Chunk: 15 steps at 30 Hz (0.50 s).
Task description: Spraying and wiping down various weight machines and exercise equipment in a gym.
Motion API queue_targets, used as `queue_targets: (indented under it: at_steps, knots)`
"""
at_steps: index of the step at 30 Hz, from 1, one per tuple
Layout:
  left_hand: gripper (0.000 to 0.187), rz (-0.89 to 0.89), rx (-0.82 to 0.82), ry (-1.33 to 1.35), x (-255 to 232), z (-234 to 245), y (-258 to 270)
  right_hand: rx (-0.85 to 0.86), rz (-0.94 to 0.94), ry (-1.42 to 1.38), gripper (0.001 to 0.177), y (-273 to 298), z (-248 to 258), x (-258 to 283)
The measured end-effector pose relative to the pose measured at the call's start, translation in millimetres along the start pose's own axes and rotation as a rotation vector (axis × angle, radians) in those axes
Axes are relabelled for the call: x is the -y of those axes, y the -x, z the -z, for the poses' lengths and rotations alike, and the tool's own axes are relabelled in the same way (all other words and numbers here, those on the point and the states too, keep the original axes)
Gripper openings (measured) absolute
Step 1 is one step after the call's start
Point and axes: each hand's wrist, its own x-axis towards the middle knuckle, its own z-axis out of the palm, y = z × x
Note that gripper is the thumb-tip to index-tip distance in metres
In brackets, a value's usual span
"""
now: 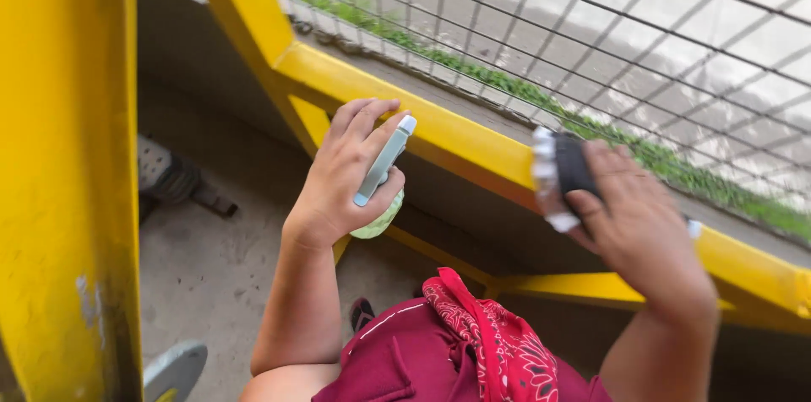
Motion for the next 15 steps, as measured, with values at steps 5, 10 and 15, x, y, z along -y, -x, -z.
queue_targets:
  at_steps: [5,10,15]
  knots:
    - [0.053,-0.024,0.125,-0.045,2.9,3.9,-20.9,-0.160,-0.396,0.101,0.054,84.2,13.5,-68.8]
    - [0.046,-0.081,0.188,-0.024,13.3,12.1,-32.1,-0.386,-0.524,0.238,0.047,92.9,-16.9,-49.9]
    - [0.042,-0.126,0.188,-0.077,19.5,15.7,-33.5,-0.422,-0.514,0.331,0.040,44.7,-44.5,40.9]
